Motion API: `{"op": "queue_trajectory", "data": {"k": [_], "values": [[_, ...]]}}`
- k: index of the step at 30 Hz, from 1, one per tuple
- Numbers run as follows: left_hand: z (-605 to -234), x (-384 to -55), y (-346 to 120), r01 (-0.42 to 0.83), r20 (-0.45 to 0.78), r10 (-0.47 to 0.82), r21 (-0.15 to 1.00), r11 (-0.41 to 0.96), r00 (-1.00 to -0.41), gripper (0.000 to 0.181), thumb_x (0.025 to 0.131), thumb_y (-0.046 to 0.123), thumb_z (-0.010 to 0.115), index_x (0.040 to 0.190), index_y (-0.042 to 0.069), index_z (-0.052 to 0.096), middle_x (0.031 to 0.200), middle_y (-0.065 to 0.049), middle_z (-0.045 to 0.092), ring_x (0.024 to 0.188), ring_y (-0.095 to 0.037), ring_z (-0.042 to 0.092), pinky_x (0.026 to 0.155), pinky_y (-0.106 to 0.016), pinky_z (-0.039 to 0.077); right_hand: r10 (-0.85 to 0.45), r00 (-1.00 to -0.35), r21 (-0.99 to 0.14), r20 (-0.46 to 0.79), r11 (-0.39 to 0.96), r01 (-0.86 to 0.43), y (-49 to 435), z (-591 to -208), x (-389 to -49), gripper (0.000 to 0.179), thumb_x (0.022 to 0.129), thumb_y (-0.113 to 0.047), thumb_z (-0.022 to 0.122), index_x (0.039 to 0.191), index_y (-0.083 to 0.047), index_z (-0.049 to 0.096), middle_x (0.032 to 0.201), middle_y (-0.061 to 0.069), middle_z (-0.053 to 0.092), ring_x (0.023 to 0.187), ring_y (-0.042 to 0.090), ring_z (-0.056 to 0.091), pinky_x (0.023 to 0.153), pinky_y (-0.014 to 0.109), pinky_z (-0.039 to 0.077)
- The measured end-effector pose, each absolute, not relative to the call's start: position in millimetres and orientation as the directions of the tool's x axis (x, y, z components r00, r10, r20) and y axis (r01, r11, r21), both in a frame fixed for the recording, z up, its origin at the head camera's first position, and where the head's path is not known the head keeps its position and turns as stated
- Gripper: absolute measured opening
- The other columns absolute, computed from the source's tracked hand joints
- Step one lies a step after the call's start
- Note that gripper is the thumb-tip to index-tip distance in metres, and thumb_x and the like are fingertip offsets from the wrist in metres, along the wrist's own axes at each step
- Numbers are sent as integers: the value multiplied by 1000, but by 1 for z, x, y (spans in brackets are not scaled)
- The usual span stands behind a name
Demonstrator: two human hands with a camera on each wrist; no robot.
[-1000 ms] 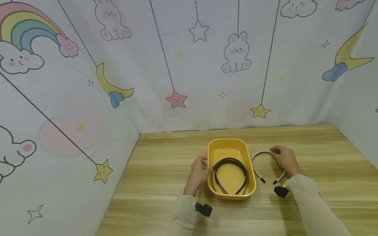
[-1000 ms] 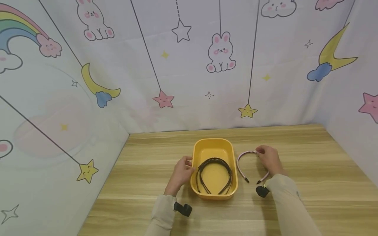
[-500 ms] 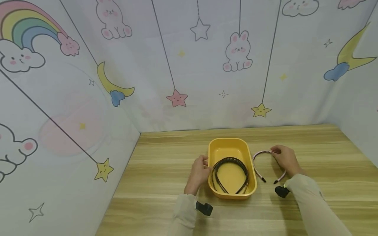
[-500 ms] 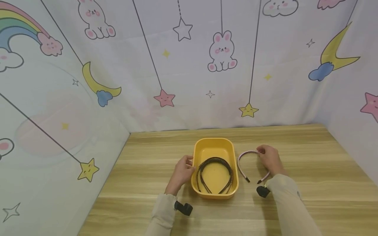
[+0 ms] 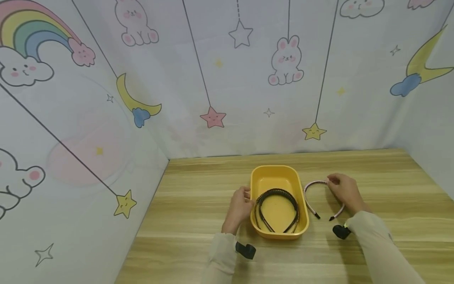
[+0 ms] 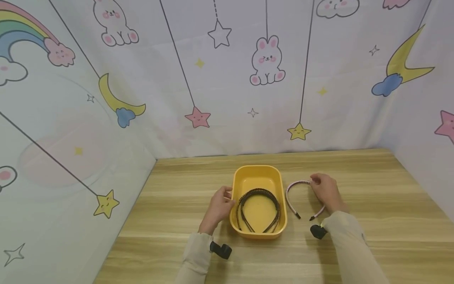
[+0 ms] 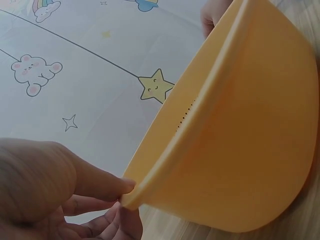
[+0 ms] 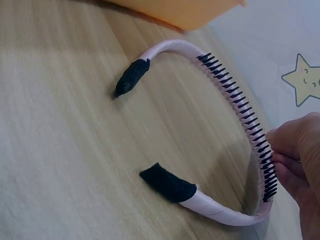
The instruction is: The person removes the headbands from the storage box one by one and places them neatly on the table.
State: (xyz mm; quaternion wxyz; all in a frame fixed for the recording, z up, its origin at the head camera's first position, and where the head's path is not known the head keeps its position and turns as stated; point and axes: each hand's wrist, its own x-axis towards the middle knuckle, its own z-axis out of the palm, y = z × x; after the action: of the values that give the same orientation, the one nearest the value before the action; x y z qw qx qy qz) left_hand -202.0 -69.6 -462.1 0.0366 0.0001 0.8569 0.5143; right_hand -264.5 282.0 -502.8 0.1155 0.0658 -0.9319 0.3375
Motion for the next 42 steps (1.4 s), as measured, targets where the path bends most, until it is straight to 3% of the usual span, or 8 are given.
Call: {"op": "queue_trajectory", "data": {"k": [16, 35, 42], "values": [[-464, -202, -70, -31, -55, 35, 875, 484, -998, 41, 88, 1, 63, 127, -4, 51, 107, -18, 58, 95, -28, 63, 75, -35, 55, 16, -947, -694, 320, 685, -223, 250, -480, -251, 29, 92, -5, 59, 117, 10, 61, 113, 30, 63, 103, 44, 60, 87, 54, 49], [-464, -202, -70, -24, -51, 41, 873, 488, -998, 42, 88, 0, 64, 127, -4, 51, 107, -20, 58, 95, -29, 62, 75, -37, 55, -61, -919, -679, 391, 655, -332, 209, -455, -244, 32, 89, -5, 64, 118, 9, 60, 115, 29, 62, 104, 44, 60, 90, 55, 49], [-464, -203, -70, -25, -55, 48, 875, 483, -997, 42, 87, 1, 64, 127, -4, 51, 107, -19, 58, 96, -29, 62, 76, -38, 55, -133, -945, -685, 297, 661, -308, 193, -450, -242, 37, 91, -10, 63, 123, 7, 57, 121, 28, 60, 109, 44, 58, 91, 54, 48]]}}
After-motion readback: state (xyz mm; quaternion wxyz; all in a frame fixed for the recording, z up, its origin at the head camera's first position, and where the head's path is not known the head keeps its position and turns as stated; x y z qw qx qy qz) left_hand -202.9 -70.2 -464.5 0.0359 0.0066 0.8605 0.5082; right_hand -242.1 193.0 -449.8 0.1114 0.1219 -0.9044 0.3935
